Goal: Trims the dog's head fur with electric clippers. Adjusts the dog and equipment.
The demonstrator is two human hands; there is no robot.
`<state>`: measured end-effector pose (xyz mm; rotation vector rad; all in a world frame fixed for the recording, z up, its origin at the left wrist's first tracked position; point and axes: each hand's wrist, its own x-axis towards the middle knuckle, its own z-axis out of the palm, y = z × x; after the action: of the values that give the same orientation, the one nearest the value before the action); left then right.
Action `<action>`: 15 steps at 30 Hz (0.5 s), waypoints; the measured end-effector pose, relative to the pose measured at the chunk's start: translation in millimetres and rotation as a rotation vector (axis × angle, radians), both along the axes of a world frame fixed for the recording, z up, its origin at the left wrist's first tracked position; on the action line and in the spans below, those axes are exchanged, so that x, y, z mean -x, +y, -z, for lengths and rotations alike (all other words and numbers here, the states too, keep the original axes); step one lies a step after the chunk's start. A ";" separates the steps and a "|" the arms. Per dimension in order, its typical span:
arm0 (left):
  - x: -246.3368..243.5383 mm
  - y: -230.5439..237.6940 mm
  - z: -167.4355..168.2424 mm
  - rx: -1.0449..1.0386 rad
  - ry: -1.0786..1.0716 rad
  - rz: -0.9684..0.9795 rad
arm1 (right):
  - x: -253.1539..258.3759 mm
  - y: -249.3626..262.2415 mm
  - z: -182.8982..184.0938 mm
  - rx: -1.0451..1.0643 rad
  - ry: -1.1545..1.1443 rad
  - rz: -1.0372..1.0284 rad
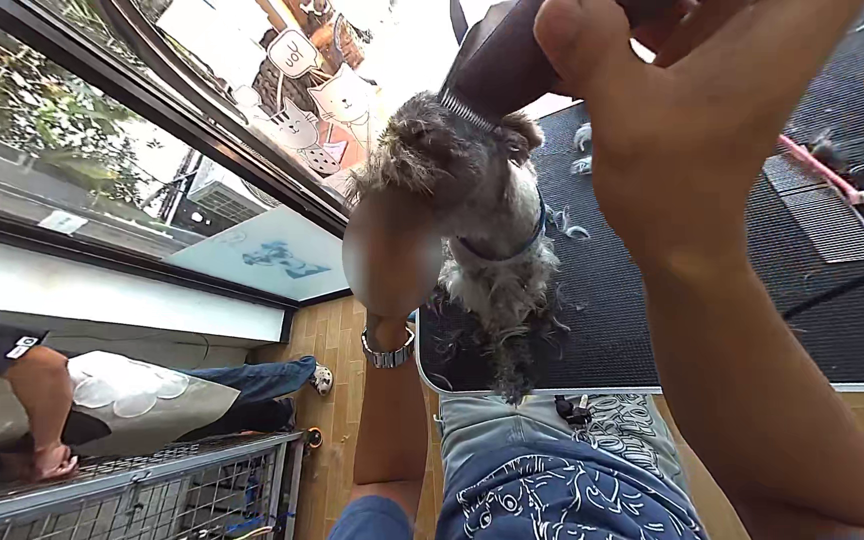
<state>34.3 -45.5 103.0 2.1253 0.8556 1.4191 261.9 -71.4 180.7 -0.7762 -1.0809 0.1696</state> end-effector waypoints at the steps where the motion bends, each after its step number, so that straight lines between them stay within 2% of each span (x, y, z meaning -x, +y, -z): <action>1: -0.4 0.7 0.3 -0.005 0.003 -0.002 | 0.3 3.9 0.2 0.012 -0.001 -0.020; 9: 3.9 8.9 6.5 0.038 -0.031 -0.047 | 1.8 14.0 8.5 0.081 0.159 -0.208; 15: 1.8 8.3 3.7 0.063 -0.040 -0.079 | 1.2 22.7 7.8 0.073 0.151 -0.132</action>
<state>32.5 -37.1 99.3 2.0303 0.9664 1.4488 260.7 -48.7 172.9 -0.7450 -0.9869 0.3762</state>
